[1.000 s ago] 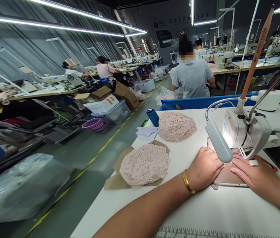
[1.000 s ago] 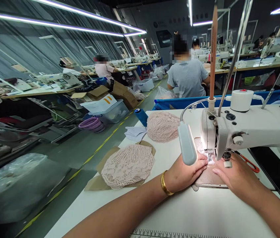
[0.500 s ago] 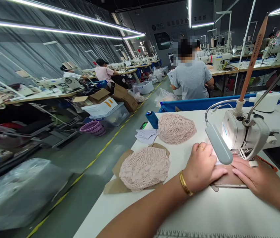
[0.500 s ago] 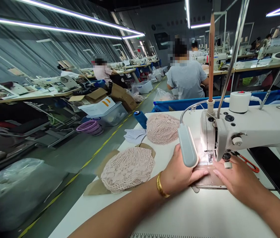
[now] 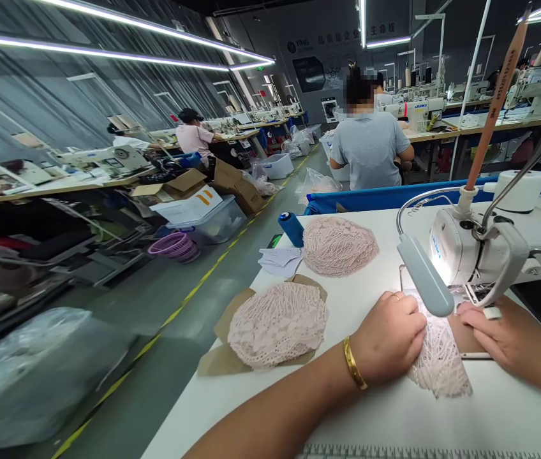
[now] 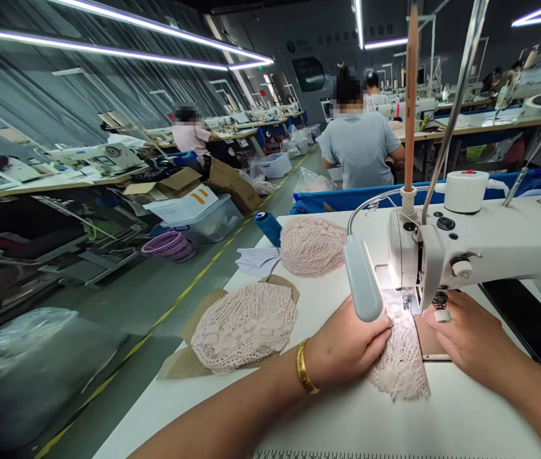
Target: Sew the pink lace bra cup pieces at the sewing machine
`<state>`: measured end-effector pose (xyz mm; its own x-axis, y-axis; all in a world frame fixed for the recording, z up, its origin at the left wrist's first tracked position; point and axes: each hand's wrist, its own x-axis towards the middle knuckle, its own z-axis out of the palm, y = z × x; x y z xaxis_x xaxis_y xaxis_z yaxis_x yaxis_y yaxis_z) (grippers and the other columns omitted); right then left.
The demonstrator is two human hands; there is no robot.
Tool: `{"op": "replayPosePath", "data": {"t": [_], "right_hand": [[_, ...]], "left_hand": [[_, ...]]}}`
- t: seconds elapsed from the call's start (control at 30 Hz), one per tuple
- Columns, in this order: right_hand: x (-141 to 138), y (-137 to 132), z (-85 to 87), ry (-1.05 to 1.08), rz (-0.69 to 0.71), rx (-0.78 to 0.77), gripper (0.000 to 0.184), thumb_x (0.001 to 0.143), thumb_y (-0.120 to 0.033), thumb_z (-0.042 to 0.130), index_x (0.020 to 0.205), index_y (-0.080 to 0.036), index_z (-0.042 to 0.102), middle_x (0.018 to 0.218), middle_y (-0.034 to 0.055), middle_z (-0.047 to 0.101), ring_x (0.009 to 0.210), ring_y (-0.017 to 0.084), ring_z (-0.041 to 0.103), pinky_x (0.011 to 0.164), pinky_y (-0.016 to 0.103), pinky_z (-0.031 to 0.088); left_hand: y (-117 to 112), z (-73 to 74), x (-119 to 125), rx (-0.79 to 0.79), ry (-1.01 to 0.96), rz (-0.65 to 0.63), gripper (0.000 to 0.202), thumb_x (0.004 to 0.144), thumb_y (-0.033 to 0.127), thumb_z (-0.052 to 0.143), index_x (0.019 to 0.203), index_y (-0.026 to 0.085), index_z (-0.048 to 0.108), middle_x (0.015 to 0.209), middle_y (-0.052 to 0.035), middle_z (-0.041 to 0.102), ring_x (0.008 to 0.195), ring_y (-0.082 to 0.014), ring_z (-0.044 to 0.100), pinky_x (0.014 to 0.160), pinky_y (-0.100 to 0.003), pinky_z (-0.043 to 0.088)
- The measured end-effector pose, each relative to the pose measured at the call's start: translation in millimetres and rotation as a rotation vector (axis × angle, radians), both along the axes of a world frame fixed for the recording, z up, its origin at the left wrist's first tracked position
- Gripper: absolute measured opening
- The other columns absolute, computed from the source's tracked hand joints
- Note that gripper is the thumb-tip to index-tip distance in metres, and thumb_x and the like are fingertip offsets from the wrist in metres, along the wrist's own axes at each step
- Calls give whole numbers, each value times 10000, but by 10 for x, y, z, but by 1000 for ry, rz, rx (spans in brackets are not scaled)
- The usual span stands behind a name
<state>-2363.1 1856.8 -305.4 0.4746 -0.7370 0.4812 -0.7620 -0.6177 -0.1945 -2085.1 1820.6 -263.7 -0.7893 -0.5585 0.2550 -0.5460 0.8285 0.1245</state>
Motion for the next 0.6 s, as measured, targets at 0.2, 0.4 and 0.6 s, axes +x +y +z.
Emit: {"op": "replayPosePath", "data": {"t": [0.2, 0.4, 0.6], "right_hand": [[100, 29, -32, 13, 23, 249, 287, 1126, -393, 446, 1289, -340, 676, 1136, 89, 668, 954, 266, 676, 788, 410, 588], [148, 94, 35, -61, 59, 473, 253, 1066, -520, 605, 1217, -318, 623, 1184, 58, 643, 1016, 282, 643, 846, 428, 554], [296, 74, 60, -21, 172, 356, 139, 1119, -337, 522, 1048, -250, 603, 991, 38, 591, 902, 242, 566, 766, 368, 461]], "left_hand": [[50, -63, -38, 106, 109, -146, 193, 1007, 334, 629, 892, 185, 674, 1073, -91, 703, 951, -230, 643, 863, -368, 520], [-61, -135, -38, 551, 448, -36, 177, 988, 254, 600, 851, 188, 690, 951, -62, 761, 942, -214, 699, 927, -352, 555], [-95, -131, -55, 835, 609, 164, 137, 878, 270, 628, 791, 188, 695, 913, -46, 764, 912, -228, 704, 873, -346, 573]]}}
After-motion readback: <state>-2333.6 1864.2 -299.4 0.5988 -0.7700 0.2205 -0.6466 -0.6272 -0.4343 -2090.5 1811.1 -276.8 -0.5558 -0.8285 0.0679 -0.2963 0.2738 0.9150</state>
